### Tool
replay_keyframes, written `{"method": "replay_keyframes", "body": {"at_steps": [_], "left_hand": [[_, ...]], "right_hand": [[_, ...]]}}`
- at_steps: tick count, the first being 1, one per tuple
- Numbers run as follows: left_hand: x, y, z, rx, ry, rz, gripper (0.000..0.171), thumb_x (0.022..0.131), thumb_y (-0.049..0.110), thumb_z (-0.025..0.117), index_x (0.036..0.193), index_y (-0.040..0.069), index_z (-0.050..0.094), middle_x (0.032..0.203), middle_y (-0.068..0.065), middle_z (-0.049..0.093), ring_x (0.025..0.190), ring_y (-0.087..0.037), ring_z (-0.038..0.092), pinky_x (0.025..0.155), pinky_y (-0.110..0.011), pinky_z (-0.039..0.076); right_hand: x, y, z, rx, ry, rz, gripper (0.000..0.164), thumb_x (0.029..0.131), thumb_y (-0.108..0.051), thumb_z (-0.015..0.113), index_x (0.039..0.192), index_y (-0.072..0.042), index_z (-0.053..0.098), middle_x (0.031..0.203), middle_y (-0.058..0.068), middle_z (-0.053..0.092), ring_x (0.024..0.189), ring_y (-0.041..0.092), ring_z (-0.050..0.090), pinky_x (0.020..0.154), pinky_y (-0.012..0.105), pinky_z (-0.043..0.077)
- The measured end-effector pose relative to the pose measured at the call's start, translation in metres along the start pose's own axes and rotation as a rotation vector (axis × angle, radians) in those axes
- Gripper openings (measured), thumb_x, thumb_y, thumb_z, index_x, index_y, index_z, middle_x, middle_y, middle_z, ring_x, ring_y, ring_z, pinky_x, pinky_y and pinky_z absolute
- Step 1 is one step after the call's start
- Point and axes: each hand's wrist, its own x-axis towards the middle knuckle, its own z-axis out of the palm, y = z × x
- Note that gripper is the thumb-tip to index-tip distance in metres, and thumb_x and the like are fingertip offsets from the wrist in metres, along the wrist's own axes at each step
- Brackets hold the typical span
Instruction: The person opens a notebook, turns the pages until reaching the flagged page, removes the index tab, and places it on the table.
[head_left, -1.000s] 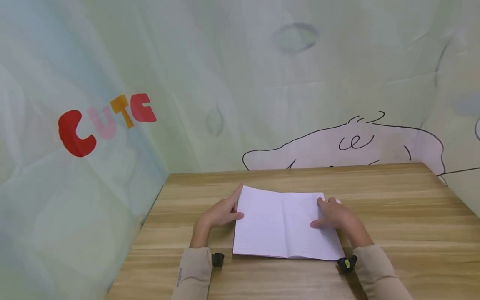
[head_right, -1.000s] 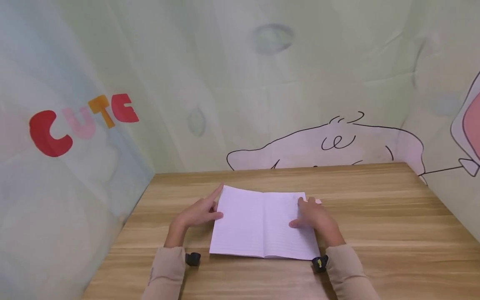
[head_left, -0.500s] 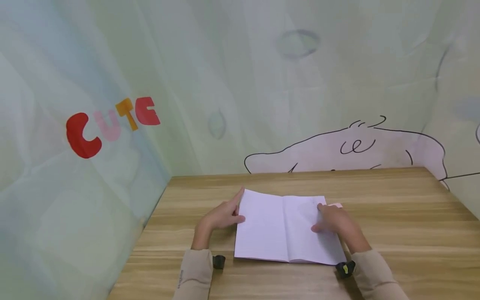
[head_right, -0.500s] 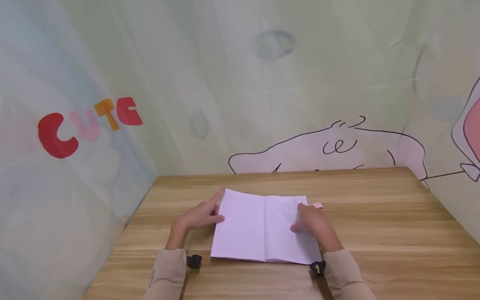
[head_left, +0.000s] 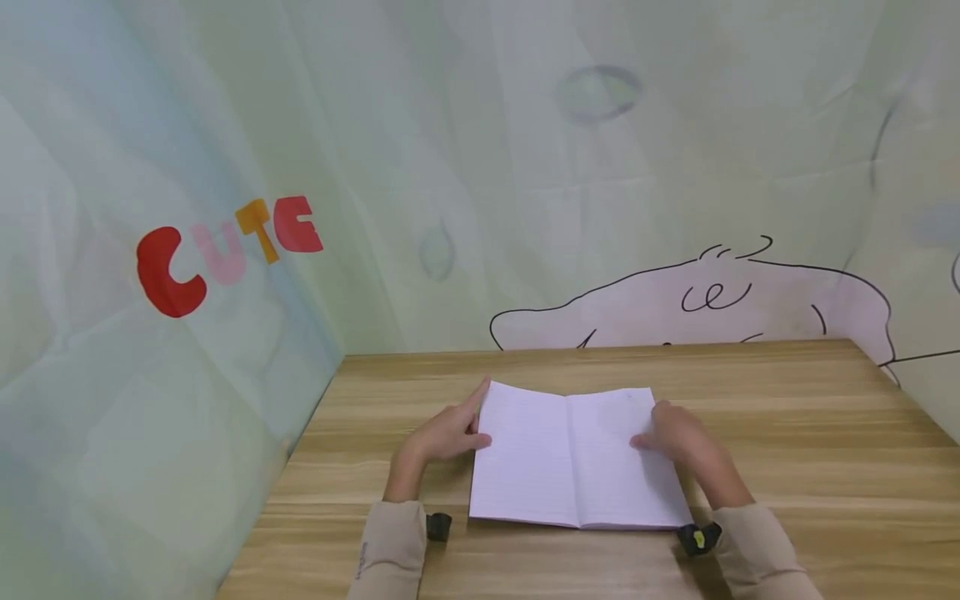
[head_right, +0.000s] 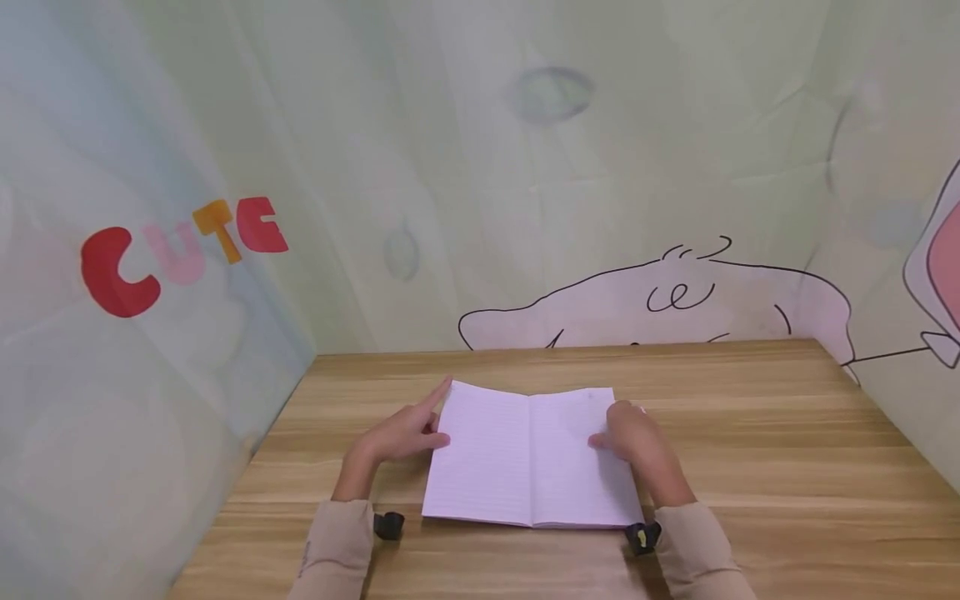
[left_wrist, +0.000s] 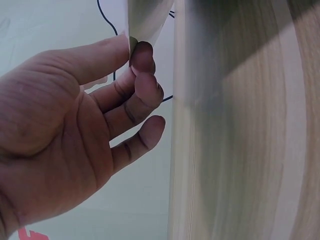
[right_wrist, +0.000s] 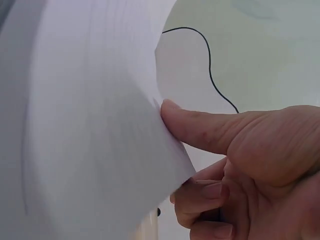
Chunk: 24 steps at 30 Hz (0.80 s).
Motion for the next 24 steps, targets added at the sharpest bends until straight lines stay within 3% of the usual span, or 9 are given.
{"method": "replay_keyframes", "body": {"at_steps": [6, 13, 18, 21, 24], "left_hand": [[0.001, 0.000, 0.001, -0.003, -0.004, 0.004, 0.091, 0.095, 0.007, 0.068, 0.161, 0.007, 0.005, 0.076, -0.001, 0.054, 0.069, -0.012, 0.049, 0.069, -0.030, 0.043], [0.000, 0.000, 0.001, 0.002, -0.008, -0.004, 0.091, 0.095, 0.008, 0.068, 0.161, 0.007, 0.005, 0.077, -0.001, 0.055, 0.071, -0.013, 0.050, 0.071, -0.031, 0.043], [0.001, -0.001, 0.002, 0.012, -0.010, -0.012, 0.091, 0.096, 0.010, 0.068, 0.161, 0.008, 0.005, 0.077, -0.001, 0.054, 0.070, -0.012, 0.049, 0.070, -0.031, 0.043], [0.002, -0.002, 0.002, 0.023, -0.012, -0.007, 0.091, 0.096, 0.010, 0.068, 0.161, 0.008, 0.005, 0.076, 0.000, 0.053, 0.068, -0.011, 0.048, 0.069, -0.030, 0.043], [0.002, -0.003, 0.002, 0.025, -0.013, -0.006, 0.091, 0.095, 0.010, 0.068, 0.161, 0.008, 0.006, 0.076, 0.000, 0.053, 0.068, -0.011, 0.048, 0.069, -0.029, 0.043]], "right_hand": [[-0.003, -0.003, -0.007, 0.020, 0.011, 0.051, 0.037, 0.092, -0.018, 0.072, 0.100, 0.016, 0.060, 0.079, 0.014, 0.058, 0.071, 0.027, 0.052, 0.064, 0.040, 0.047], [-0.006, -0.005, -0.015, 0.079, 0.096, 0.016, 0.029, 0.097, -0.018, 0.063, 0.083, 0.006, 0.066, 0.071, 0.007, 0.056, 0.064, 0.021, 0.050, 0.057, 0.032, 0.041], [-0.003, -0.004, -0.017, 0.245, 0.139, 0.002, 0.031, 0.101, -0.021, 0.056, 0.074, -0.004, 0.056, 0.066, 0.002, 0.045, 0.062, 0.018, 0.043, 0.055, 0.032, 0.036], [0.001, -0.005, -0.017, 0.364, 0.134, -0.003, 0.031, 0.102, -0.022, 0.054, 0.078, -0.003, 0.058, 0.068, 0.002, 0.047, 0.064, 0.018, 0.044, 0.056, 0.032, 0.037], [0.003, -0.007, -0.016, 0.505, 0.071, -0.002, 0.031, 0.105, -0.023, 0.050, 0.093, 0.003, 0.061, 0.077, 0.006, 0.054, 0.069, 0.019, 0.050, 0.060, 0.032, 0.044]]}}
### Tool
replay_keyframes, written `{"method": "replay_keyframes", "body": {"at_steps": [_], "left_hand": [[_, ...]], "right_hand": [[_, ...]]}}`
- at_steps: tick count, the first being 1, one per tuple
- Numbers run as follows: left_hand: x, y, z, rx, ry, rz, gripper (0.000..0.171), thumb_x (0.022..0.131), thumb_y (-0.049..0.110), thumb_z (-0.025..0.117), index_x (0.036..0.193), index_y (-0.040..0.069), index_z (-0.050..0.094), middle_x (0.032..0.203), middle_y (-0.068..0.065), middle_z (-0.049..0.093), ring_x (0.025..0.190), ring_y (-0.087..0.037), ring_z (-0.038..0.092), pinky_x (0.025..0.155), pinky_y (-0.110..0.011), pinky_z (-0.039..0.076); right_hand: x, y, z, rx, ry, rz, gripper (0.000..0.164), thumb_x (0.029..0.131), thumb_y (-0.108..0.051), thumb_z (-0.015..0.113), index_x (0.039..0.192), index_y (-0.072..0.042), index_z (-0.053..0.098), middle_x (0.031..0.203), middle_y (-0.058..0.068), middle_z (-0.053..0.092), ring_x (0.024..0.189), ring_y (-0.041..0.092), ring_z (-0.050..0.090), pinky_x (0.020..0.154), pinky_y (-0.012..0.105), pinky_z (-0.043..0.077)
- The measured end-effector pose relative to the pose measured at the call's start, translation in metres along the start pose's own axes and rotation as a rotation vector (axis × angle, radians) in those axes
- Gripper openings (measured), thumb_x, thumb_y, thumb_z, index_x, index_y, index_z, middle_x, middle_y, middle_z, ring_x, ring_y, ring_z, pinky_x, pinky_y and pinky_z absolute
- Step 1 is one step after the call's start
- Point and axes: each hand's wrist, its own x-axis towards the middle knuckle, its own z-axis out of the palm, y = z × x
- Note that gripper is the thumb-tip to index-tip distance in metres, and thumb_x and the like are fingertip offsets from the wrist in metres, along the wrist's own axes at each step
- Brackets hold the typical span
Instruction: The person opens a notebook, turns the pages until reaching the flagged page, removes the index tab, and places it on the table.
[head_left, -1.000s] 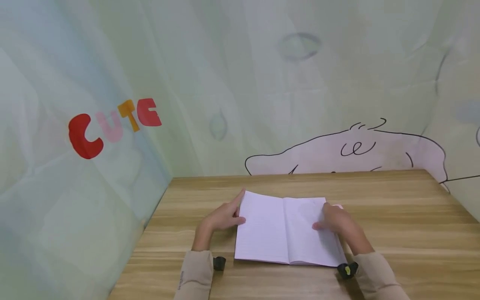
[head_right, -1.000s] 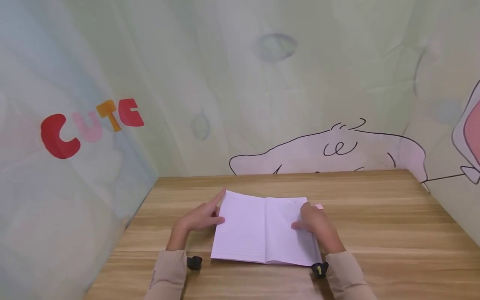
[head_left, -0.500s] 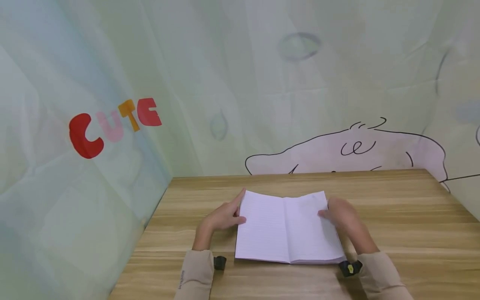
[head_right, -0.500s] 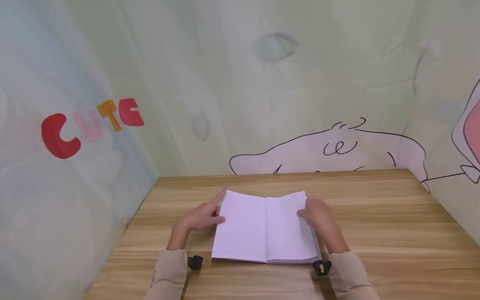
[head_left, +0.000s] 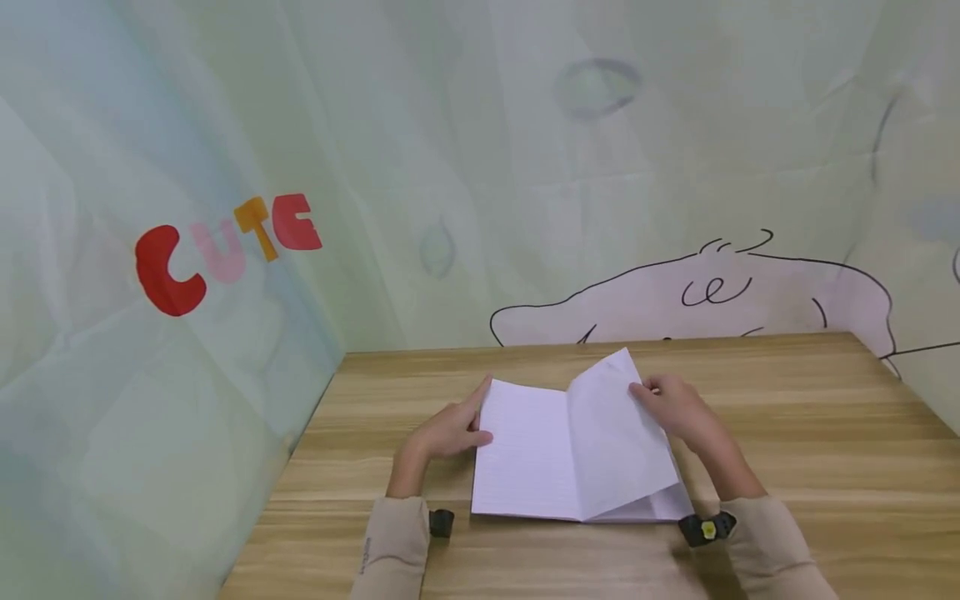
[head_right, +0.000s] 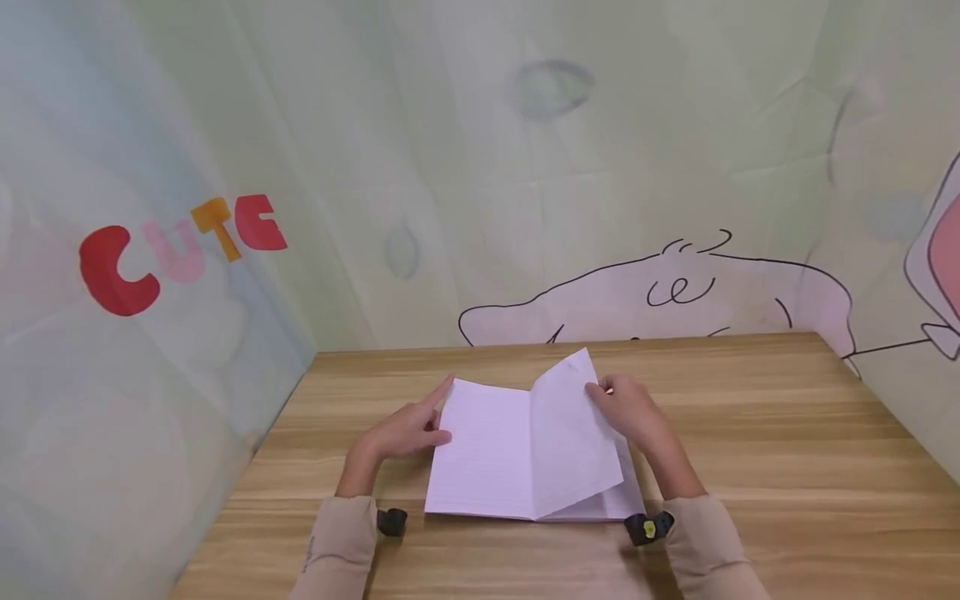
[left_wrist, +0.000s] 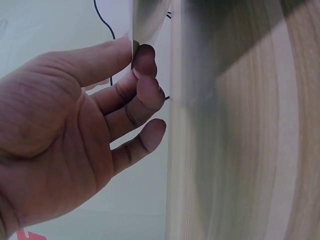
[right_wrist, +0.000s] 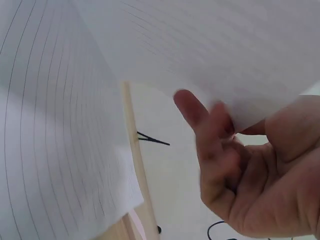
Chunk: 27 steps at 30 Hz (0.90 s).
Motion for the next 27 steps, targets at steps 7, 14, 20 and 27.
{"method": "replay_keyframes", "body": {"at_steps": [7, 14, 20, 27], "left_hand": [[-0.001, -0.001, -0.001, 0.002, 0.001, -0.009, 0.091, 0.095, 0.011, 0.069, 0.161, 0.008, 0.006, 0.075, 0.000, 0.053, 0.067, -0.011, 0.048, 0.068, -0.030, 0.043], [-0.001, 0.000, 0.000, -0.004, 0.008, -0.014, 0.091, 0.095, 0.010, 0.068, 0.161, 0.006, 0.006, 0.077, -0.001, 0.055, 0.070, -0.012, 0.050, 0.071, -0.031, 0.043], [0.000, 0.002, 0.000, -0.007, 0.007, -0.030, 0.090, 0.096, 0.010, 0.068, 0.161, 0.008, 0.006, 0.078, -0.001, 0.055, 0.071, -0.013, 0.051, 0.071, -0.031, 0.043], [0.001, 0.002, 0.000, -0.012, 0.000, -0.025, 0.089, 0.096, 0.009, 0.068, 0.161, 0.007, 0.007, 0.077, -0.002, 0.054, 0.070, -0.014, 0.050, 0.069, -0.031, 0.043]], "right_hand": [[0.002, -0.005, 0.004, 0.295, -0.156, 0.054, 0.035, 0.109, -0.024, 0.041, 0.120, 0.007, 0.052, 0.098, 0.012, 0.059, 0.084, 0.021, 0.059, 0.073, 0.035, 0.051], [0.007, -0.004, 0.013, 0.502, -0.244, 0.037, 0.029, 0.110, -0.020, 0.035, 0.111, 0.004, 0.051, 0.100, 0.009, 0.056, 0.089, 0.020, 0.057, 0.077, 0.035, 0.049], [0.007, -0.006, 0.021, 0.564, -0.294, 0.017, 0.026, 0.110, -0.016, 0.032, 0.104, 0.001, 0.052, 0.094, 0.005, 0.055, 0.085, 0.017, 0.056, 0.076, 0.033, 0.048], [0.007, -0.006, 0.034, 0.673, -0.267, 0.018, 0.022, 0.109, -0.014, 0.033, 0.106, -0.003, 0.051, 0.097, 0.002, 0.057, 0.088, 0.014, 0.057, 0.078, 0.031, 0.048]]}}
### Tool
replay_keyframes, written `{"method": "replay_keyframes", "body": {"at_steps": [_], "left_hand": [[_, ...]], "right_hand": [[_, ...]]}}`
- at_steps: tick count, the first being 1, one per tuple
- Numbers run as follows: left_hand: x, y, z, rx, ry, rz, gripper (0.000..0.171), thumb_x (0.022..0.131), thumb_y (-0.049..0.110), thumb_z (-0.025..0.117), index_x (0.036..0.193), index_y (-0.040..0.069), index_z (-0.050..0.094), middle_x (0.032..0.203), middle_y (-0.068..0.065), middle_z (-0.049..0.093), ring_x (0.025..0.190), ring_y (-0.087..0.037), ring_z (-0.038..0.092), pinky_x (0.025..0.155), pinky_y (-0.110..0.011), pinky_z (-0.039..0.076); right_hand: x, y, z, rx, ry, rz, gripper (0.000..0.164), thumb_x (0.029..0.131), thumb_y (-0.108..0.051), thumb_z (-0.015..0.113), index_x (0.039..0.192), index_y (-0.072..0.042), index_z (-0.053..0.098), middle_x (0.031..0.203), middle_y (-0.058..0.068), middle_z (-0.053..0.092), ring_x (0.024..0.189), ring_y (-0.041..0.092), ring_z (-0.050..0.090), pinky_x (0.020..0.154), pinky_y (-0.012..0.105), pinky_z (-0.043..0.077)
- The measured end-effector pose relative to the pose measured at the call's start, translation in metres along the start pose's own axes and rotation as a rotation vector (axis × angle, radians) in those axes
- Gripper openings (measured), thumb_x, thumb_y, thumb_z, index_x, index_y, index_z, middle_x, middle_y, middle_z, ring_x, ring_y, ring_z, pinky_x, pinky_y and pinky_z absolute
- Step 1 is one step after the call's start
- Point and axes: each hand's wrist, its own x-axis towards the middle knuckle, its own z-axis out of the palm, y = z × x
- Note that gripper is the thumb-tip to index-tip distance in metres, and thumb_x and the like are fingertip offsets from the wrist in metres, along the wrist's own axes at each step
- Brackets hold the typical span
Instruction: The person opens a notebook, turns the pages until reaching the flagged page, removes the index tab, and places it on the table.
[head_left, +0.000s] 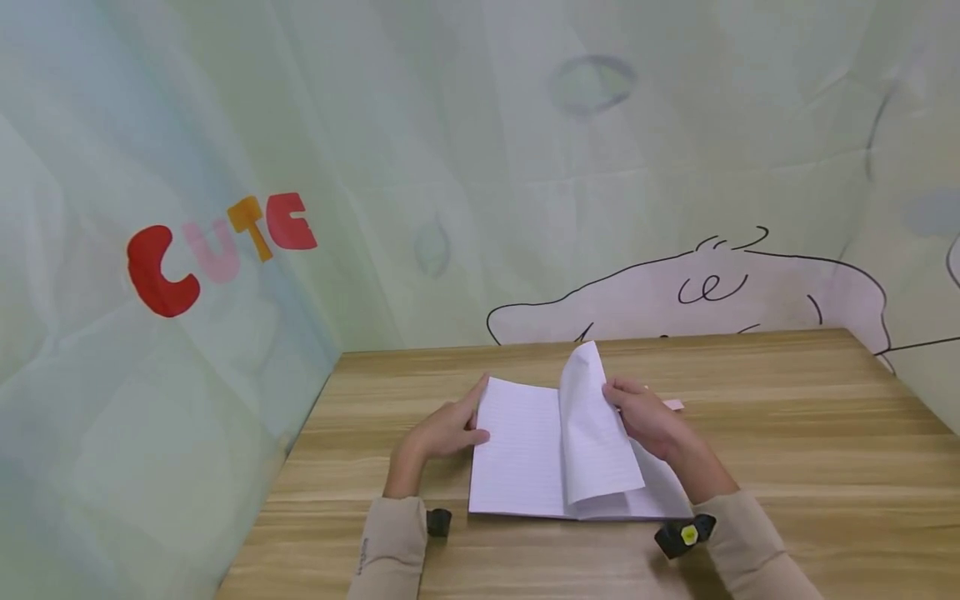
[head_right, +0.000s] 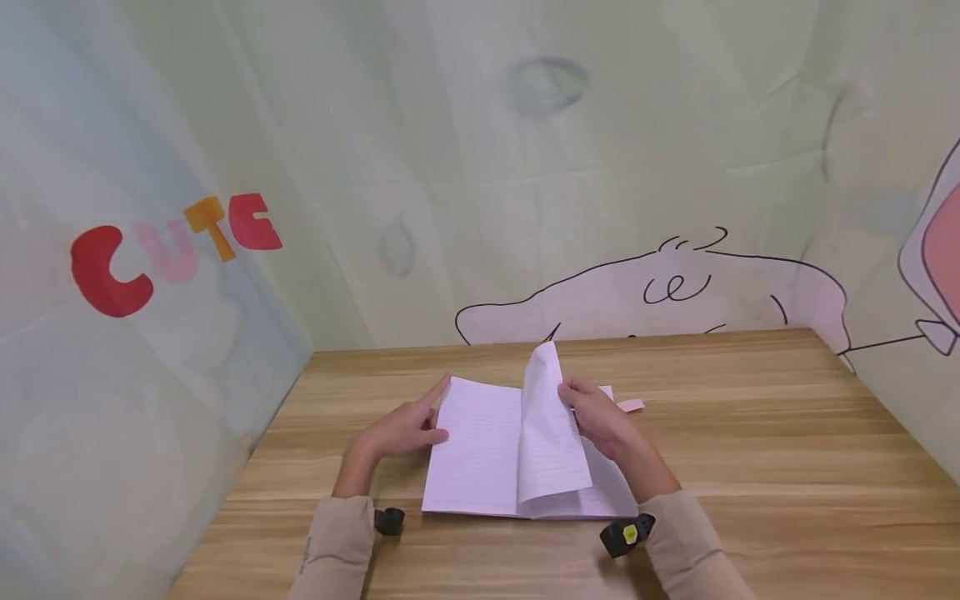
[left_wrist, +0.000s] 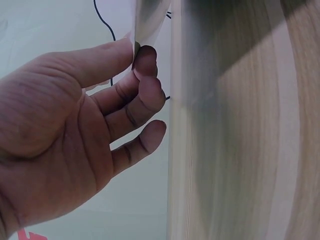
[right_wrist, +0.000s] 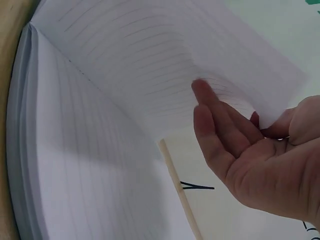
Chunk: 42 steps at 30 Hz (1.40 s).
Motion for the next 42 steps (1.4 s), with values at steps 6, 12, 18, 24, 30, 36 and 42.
{"method": "replay_keyframes", "body": {"at_steps": [6, 12, 18, 24, 30, 36, 42], "left_hand": [[-0.001, -0.001, -0.001, 0.008, -0.002, -0.005, 0.090, 0.096, 0.011, 0.068, 0.162, 0.009, 0.006, 0.076, -0.001, 0.054, 0.068, -0.012, 0.048, 0.067, -0.029, 0.042], [-0.003, 0.002, -0.003, 0.004, 0.004, 0.001, 0.091, 0.096, 0.011, 0.068, 0.162, 0.012, 0.006, 0.075, -0.001, 0.053, 0.067, -0.013, 0.048, 0.066, -0.030, 0.042], [-0.004, 0.002, -0.003, 0.005, 0.000, 0.009, 0.091, 0.096, 0.011, 0.067, 0.162, 0.010, 0.005, 0.074, -0.001, 0.052, 0.066, -0.012, 0.047, 0.066, -0.030, 0.042], [-0.003, 0.000, -0.004, 0.004, -0.001, 0.012, 0.090, 0.096, 0.011, 0.067, 0.162, 0.009, 0.006, 0.074, 0.000, 0.052, 0.066, -0.011, 0.047, 0.065, -0.028, 0.041], [-0.003, -0.001, -0.004, 0.005, -0.002, 0.013, 0.090, 0.096, 0.012, 0.068, 0.161, 0.009, 0.007, 0.074, 0.000, 0.052, 0.065, -0.011, 0.047, 0.063, -0.028, 0.041], [-0.003, 0.000, -0.003, 0.018, -0.002, 0.015, 0.087, 0.096, 0.013, 0.067, 0.161, 0.006, 0.009, 0.074, 0.000, 0.053, 0.066, -0.011, 0.047, 0.063, -0.028, 0.040], [-0.004, 0.001, -0.004, 0.040, 0.004, 0.047, 0.083, 0.096, 0.012, 0.067, 0.161, 0.006, 0.014, 0.073, 0.002, 0.051, 0.064, -0.010, 0.045, 0.062, -0.027, 0.040]], "right_hand": [[0.005, 0.007, 0.006, 0.125, -0.041, -0.004, 0.024, 0.110, -0.019, 0.030, 0.118, -0.003, 0.046, 0.103, 0.001, 0.056, 0.094, 0.013, 0.057, 0.083, 0.032, 0.048], [0.008, 0.013, 0.011, 0.211, -0.007, 0.035, 0.023, 0.109, -0.029, 0.035, 0.122, -0.012, 0.045, 0.098, -0.003, 0.061, 0.088, 0.011, 0.061, 0.078, 0.032, 0.050], [0.011, 0.021, 0.021, 0.263, -0.040, 0.037, 0.018, 0.110, -0.028, 0.032, 0.108, -0.017, 0.045, 0.099, -0.002, 0.059, 0.090, 0.012, 0.059, 0.078, 0.031, 0.049], [0.017, 0.026, 0.032, 0.156, -0.037, 0.015, 0.015, 0.109, -0.018, 0.037, 0.107, -0.006, 0.045, 0.100, 0.000, 0.054, 0.092, 0.011, 0.055, 0.083, 0.029, 0.046], [0.022, 0.034, 0.042, 0.027, 0.038, 0.051, 0.019, 0.106, -0.019, 0.047, 0.111, -0.001, 0.050, 0.093, 0.001, 0.058, 0.084, 0.013, 0.059, 0.078, 0.030, 0.048], [0.024, 0.041, 0.057, -0.117, 0.173, -0.009, 0.019, 0.102, -0.015, 0.055, 0.107, 0.004, 0.057, 0.086, 0.002, 0.055, 0.077, 0.013, 0.053, 0.070, 0.027, 0.045], [0.025, 0.047, 0.077, -0.173, 0.189, -0.128, 0.017, 0.100, -0.010, 0.059, 0.103, 0.007, 0.058, 0.087, 0.005, 0.064, 0.083, 0.013, 0.060, 0.072, 0.024, 0.051]]}}
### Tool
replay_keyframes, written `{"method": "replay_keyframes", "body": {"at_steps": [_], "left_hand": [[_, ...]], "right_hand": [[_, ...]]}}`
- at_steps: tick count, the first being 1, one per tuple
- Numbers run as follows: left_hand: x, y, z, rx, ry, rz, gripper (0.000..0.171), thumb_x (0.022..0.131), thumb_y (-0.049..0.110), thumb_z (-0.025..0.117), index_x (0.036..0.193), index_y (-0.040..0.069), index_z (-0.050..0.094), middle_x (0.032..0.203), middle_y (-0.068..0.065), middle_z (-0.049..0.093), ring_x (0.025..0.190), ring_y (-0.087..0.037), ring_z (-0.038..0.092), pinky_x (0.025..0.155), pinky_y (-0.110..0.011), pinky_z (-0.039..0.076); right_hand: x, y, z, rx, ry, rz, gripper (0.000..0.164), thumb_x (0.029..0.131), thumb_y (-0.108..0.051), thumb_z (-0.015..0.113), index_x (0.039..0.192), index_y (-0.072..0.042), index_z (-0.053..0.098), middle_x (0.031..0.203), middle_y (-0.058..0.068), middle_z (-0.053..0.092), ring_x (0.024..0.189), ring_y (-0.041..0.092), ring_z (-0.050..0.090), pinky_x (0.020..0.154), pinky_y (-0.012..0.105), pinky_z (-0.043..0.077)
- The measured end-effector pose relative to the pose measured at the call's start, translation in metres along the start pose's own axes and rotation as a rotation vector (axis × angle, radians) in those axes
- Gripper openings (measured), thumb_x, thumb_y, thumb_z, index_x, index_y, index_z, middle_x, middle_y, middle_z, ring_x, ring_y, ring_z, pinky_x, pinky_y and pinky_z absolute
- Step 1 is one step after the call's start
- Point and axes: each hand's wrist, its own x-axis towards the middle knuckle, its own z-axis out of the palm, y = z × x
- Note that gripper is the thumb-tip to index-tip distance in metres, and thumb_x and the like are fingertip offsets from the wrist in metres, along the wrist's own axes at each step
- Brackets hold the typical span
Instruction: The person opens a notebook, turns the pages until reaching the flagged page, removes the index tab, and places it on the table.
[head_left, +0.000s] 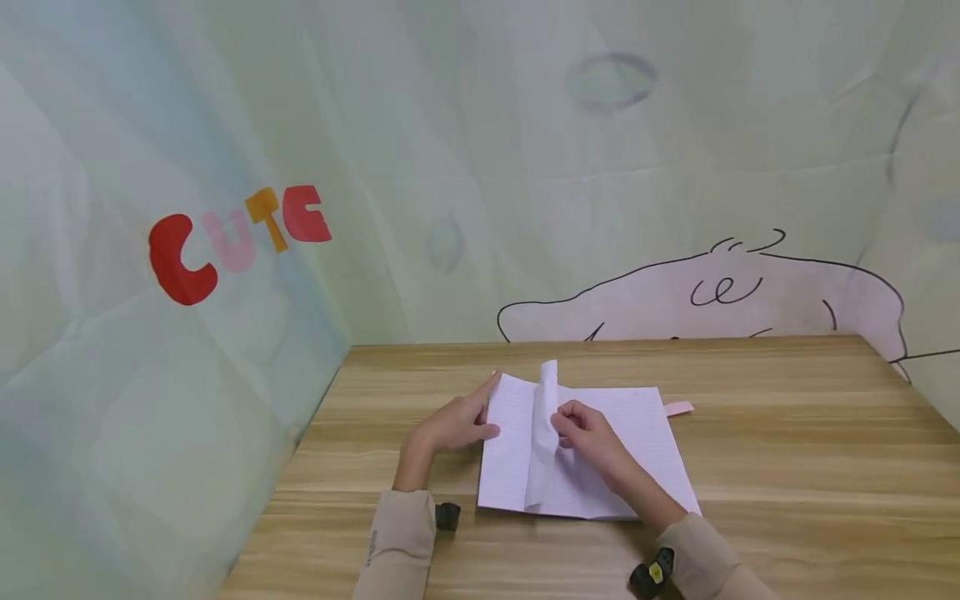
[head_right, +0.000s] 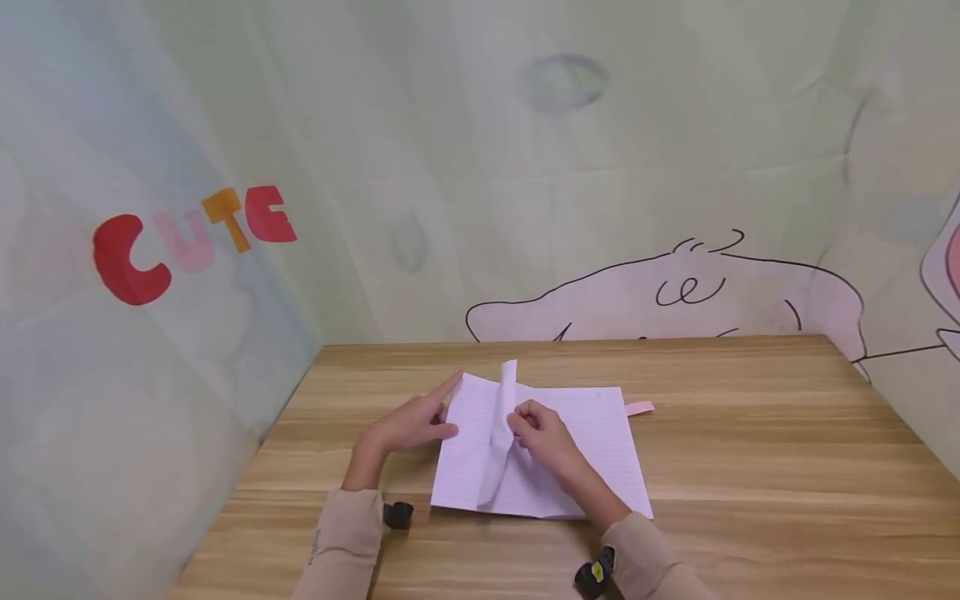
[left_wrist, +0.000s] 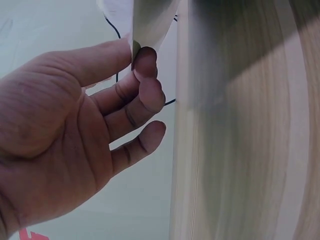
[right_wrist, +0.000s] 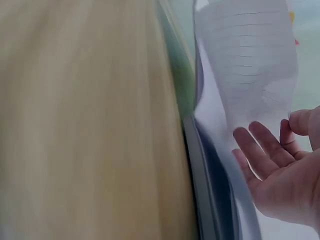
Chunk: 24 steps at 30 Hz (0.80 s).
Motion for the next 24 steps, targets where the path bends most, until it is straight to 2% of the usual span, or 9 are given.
{"method": "replay_keyframes", "body": {"at_steps": [3, 6, 9, 12, 17, 20, 24], "left_hand": [[0.000, 0.001, 0.001, 0.024, 0.006, 0.033, 0.077, 0.095, 0.007, 0.066, 0.159, 0.009, 0.024, 0.072, 0.002, 0.049, 0.064, -0.009, 0.044, 0.062, -0.027, 0.040], [0.000, 0.002, 0.001, 0.050, 0.004, 0.061, 0.070, 0.093, 0.003, 0.065, 0.156, 0.012, 0.037, 0.071, 0.002, 0.047, 0.062, -0.010, 0.043, 0.060, -0.027, 0.039], [0.000, 0.002, 0.000, 0.058, -0.004, 0.071, 0.068, 0.092, 0.001, 0.064, 0.154, 0.012, 0.040, 0.071, 0.002, 0.047, 0.062, -0.010, 0.043, 0.059, -0.026, 0.039], [0.000, 0.002, 0.000, 0.041, -0.008, 0.059, 0.069, 0.094, 0.004, 0.063, 0.157, 0.011, 0.034, 0.071, 0.003, 0.046, 0.063, -0.010, 0.042, 0.062, -0.028, 0.039], [0.000, 0.002, -0.001, -0.012, -0.006, 0.011, 0.060, 0.107, 0.022, 0.048, 0.161, 0.015, 0.023, 0.070, 0.003, 0.041, 0.066, -0.013, 0.044, 0.077, -0.036, 0.041], [0.001, 0.001, -0.001, -0.037, -0.004, 0.002, 0.063, 0.108, 0.029, 0.046, 0.162, 0.015, 0.017, 0.071, 0.002, 0.042, 0.067, -0.013, 0.045, 0.079, -0.037, 0.041], [0.001, 0.000, 0.000, -0.041, -0.012, 0.013, 0.071, 0.103, 0.028, 0.057, 0.161, 0.015, 0.019, 0.072, 0.001, 0.043, 0.066, -0.013, 0.043, 0.070, -0.033, 0.041]], "right_hand": [[-0.006, -0.006, 0.006, -0.073, -0.056, -0.083, 0.019, 0.101, -0.011, 0.058, 0.107, 0.007, 0.061, 0.106, 0.016, 0.071, 0.102, 0.023, 0.066, 0.085, 0.029, 0.051], [-0.010, -0.006, 0.008, -0.194, -0.170, -0.134, 0.027, 0.103, -0.019, 0.056, 0.120, 0.001, 0.063, 0.129, 0.015, 0.065, 0.124, 0.029, 0.058, 0.102, 0.040, 0.044], [-0.012, -0.006, 0.007, -0.291, -0.293, -0.157, 0.035, 0.104, -0.023, 0.054, 0.132, -0.003, 0.061, 0.135, 0.012, 0.062, 0.132, 0.032, 0.051, 0.109, 0.052, 0.035], [-0.011, -0.004, 0.001, -0.380, -0.404, -0.203, 0.036, 0.105, -0.023, 0.051, 0.135, -0.005, 0.061, 0.135, 0.008, 0.062, 0.133, 0.030, 0.050, 0.110, 0.052, 0.034], [-0.012, -0.010, -0.008, -0.502, -0.534, -0.283, 0.032, 0.106, -0.020, 0.049, 0.130, -0.008, 0.066, 0.127, 0.001, 0.068, 0.127, 0.023, 0.055, 0.106, 0.047, 0.040], [-0.011, -0.013, -0.015, -0.519, -0.572, -0.322, 0.030, 0.106, -0.021, 0.049, 0.127, -0.009, 0.068, 0.121, -0.002, 0.070, 0.122, 0.017, 0.058, 0.104, 0.040, 0.043], [-0.009, -0.016, -0.025, -0.513, -0.564, -0.342, 0.028, 0.105, -0.017, 0.051, 0.124, -0.008, 0.069, 0.112, -0.002, 0.073, 0.110, 0.012, 0.064, 0.097, 0.033, 0.047]]}}
